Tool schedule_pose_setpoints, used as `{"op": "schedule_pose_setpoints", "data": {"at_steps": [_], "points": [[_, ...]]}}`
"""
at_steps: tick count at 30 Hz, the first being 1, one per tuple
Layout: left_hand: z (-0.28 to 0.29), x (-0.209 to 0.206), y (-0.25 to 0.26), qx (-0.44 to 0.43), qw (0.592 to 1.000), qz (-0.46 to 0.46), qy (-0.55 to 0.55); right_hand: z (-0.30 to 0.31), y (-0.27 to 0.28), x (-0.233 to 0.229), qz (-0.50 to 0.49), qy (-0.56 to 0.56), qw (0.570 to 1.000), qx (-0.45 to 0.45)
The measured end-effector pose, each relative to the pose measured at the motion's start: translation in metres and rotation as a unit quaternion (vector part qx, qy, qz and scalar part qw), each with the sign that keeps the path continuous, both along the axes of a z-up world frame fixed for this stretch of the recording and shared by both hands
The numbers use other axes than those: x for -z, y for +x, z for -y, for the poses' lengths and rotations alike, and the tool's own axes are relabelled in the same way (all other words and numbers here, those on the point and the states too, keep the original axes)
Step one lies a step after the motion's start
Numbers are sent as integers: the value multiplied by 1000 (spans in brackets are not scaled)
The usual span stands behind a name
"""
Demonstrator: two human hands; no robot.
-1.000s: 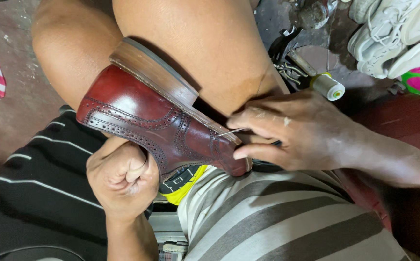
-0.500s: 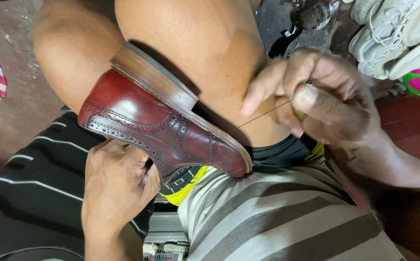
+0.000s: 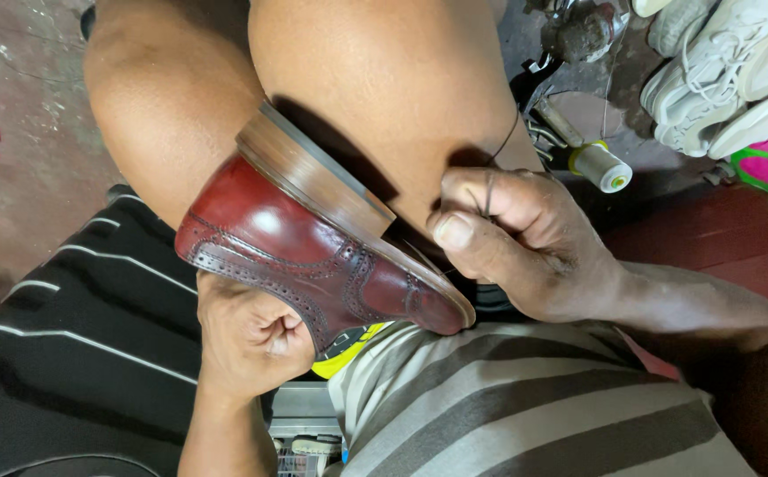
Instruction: The person is repairing a brown leather shoe by hand-stitching the sole to the upper. They use a needle and thread to pull stitches through pre-punched holes along the shoe's edge, repeatedly tightening the thread to secure the sole.
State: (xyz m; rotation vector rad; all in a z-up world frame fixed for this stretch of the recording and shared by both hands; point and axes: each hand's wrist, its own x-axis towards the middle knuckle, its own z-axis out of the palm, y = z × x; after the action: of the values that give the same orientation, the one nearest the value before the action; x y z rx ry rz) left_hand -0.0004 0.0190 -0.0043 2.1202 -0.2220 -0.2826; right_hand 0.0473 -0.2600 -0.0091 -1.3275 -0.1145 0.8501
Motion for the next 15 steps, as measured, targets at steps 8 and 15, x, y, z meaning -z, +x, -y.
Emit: {"op": "schedule_pose_setpoints", "data": {"at_steps": [8, 15], "points": [[-12, 7, -10, -4, 999, -46, -17, 3, 3, 9, -69, 65, 993, 75], [-5, -14, 1, -35, 997, -62, -8, 5, -4, 4, -81, 125, 981, 124]]}}
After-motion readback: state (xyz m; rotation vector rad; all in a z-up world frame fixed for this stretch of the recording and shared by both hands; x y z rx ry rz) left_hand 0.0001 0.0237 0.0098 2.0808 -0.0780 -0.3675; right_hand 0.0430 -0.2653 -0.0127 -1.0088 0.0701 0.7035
